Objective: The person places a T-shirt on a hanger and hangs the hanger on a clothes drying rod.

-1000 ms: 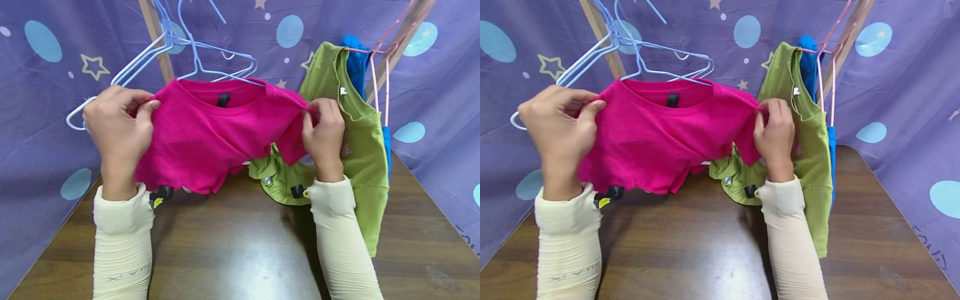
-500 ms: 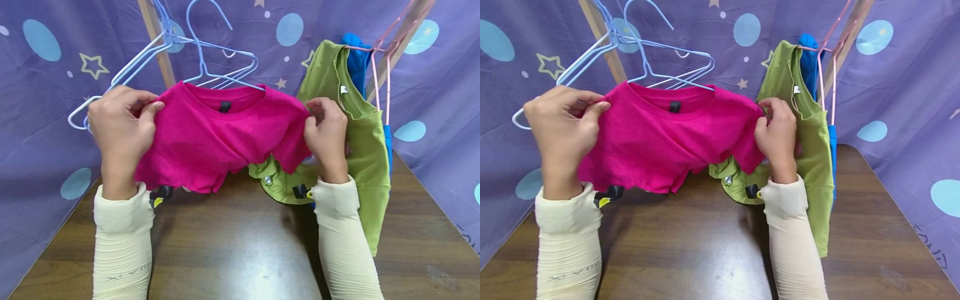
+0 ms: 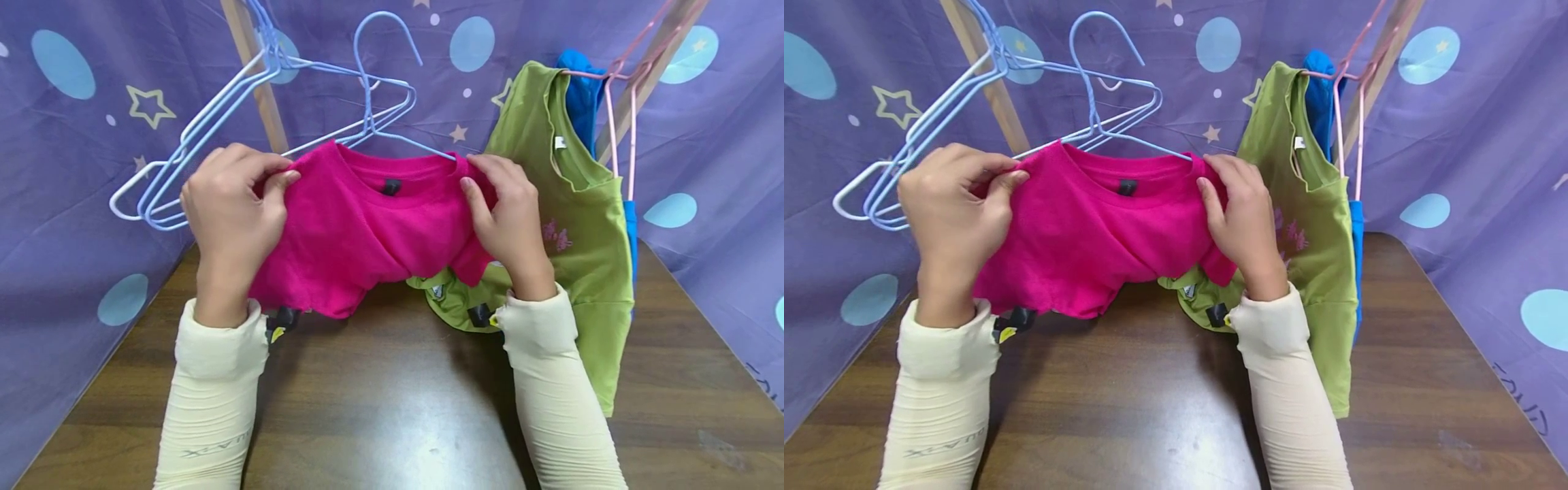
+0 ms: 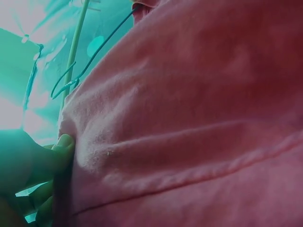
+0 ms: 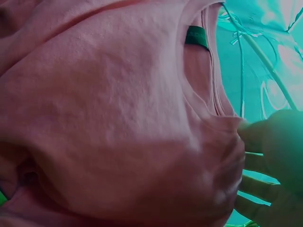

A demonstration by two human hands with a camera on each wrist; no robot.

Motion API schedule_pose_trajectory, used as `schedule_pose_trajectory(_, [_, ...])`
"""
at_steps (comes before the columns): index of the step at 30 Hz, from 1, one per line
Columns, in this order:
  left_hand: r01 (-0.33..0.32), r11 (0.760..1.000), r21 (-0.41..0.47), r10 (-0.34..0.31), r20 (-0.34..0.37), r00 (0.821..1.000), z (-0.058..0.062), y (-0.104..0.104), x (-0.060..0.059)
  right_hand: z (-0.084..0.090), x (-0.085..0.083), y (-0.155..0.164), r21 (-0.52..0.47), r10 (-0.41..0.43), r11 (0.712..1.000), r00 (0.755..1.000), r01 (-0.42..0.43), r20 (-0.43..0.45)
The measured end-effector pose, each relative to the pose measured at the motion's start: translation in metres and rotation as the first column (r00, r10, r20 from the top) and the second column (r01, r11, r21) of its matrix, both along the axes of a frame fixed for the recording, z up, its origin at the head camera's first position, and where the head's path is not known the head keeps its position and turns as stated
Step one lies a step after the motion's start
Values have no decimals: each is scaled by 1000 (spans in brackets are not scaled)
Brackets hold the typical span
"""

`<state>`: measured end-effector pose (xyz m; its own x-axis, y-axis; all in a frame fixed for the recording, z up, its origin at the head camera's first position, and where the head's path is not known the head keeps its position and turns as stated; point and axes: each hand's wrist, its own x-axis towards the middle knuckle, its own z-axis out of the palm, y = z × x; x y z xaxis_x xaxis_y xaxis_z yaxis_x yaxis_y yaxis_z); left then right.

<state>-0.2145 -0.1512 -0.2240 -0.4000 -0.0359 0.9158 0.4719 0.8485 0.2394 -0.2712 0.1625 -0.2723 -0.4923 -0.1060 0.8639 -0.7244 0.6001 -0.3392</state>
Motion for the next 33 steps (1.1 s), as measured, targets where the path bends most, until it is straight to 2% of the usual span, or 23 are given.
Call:
schedule_pose_trajectory(4, [25,1000,18,-24,-25,999,-2,10,-1,-2,-1,-3,-23,-21,1000,1000,21,-14])
schedule_pose_trajectory(7, [47,999,-13,-48,-62,997,-4,19,-3,-3,-1,-6,-15,-19,1000,998,18,-52])
schedule_pose_trajectory(13, [93,992,-86,-101,-94,990,-9,32,-6,-2,0,-12,16,35,999,991,-33,-133])
schedule_pose_trajectory(19, [88,994,-66,-94,-92,991,-9,31,-6,0,1,-10,2,82,997,986,-83,-148])
schedule_pose_trajectory(24, [127,987,-103,-133,-52,990,-8,25,-7,1,1,-11,3,94,996,983,-94,-156])
schedule_pose_trajectory(29, [209,966,-149,-203,54,978,-5,14,-6,0,0,-11,-20,62,998,984,-66,-167])
schedule_pose_trajectory(33, [241,962,-127,-229,102,968,-1,2,-5,0,1,-10,-78,32,996,987,-44,-155])
